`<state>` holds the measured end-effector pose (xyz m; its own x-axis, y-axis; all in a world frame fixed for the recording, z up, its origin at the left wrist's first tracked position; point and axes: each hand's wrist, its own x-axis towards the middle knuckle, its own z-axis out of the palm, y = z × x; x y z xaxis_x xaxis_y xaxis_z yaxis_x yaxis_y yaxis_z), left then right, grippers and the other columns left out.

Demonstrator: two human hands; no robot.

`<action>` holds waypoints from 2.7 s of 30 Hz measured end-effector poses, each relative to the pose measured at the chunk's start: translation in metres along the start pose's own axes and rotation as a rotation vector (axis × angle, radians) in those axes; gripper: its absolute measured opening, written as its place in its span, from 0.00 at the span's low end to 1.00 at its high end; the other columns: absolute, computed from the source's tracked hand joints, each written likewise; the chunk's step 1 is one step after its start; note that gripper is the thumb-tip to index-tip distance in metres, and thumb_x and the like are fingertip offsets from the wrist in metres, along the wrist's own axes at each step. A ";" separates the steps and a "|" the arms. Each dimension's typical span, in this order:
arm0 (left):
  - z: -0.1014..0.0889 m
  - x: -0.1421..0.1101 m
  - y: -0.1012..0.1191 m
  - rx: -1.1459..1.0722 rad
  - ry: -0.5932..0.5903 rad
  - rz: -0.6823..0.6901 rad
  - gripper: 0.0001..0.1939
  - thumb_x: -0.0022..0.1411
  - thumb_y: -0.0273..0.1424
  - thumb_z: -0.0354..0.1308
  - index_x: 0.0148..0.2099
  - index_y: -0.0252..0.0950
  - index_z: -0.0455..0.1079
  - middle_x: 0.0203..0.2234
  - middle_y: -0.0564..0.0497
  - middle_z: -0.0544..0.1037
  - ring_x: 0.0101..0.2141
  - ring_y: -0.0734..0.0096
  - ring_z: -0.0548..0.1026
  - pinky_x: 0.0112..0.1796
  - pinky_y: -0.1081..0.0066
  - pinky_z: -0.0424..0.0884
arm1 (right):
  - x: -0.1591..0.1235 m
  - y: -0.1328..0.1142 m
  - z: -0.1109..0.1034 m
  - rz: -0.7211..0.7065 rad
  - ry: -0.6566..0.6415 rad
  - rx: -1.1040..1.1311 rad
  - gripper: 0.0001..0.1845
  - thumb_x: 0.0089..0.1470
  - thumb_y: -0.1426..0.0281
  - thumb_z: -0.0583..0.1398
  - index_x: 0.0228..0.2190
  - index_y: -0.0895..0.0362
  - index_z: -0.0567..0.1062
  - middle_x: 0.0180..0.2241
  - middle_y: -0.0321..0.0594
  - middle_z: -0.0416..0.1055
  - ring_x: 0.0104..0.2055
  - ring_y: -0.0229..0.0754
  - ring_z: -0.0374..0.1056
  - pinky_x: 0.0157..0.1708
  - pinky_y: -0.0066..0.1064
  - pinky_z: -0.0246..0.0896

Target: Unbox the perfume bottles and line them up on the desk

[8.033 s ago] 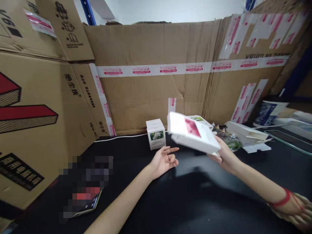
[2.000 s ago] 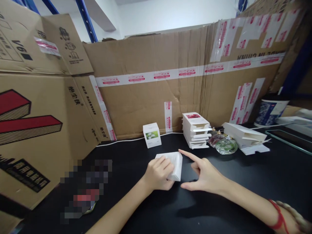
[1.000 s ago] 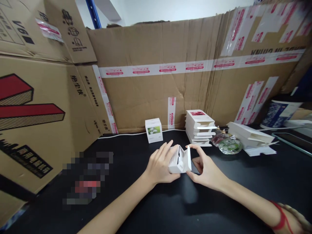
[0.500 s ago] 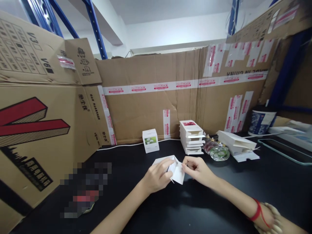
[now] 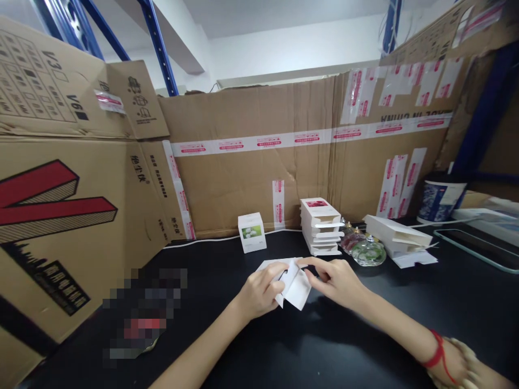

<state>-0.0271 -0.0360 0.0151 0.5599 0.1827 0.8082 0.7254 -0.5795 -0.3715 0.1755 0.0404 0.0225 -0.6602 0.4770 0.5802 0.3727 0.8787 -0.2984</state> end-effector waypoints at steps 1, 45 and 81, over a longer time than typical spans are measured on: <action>0.000 0.001 0.000 -0.006 0.000 0.011 0.06 0.64 0.28 0.43 0.33 0.36 0.56 0.36 0.41 0.73 0.40 0.68 0.73 0.29 0.75 0.71 | 0.000 0.001 0.000 0.014 0.014 -0.014 0.15 0.54 0.65 0.52 0.40 0.56 0.75 0.12 0.25 0.48 0.14 0.29 0.46 0.19 0.22 0.42; 0.008 -0.007 0.002 0.038 -0.161 0.038 0.05 0.62 0.33 0.47 0.37 0.36 0.58 0.37 0.44 0.75 0.37 0.66 0.73 0.32 0.72 0.69 | -0.002 -0.006 0.000 -0.073 -0.190 0.017 0.14 0.52 0.63 0.54 0.21 0.56 0.74 0.11 0.29 0.56 0.13 0.29 0.51 0.19 0.23 0.42; 0.010 -0.010 -0.003 -0.020 -0.646 -0.339 0.35 0.43 0.19 0.55 0.56 0.37 0.60 0.54 0.45 0.67 0.54 0.50 0.64 0.48 0.53 0.66 | 0.011 0.033 -0.033 0.247 -0.588 0.293 0.09 0.40 0.69 0.60 0.26 0.60 0.77 0.13 0.31 0.66 0.14 0.32 0.60 0.17 0.22 0.52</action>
<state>-0.0310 -0.0278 0.0031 0.4352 0.7832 0.4441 0.8967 -0.4215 -0.1353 0.2014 0.0738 0.0444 -0.8528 0.5222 -0.0121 0.4207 0.6729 -0.6085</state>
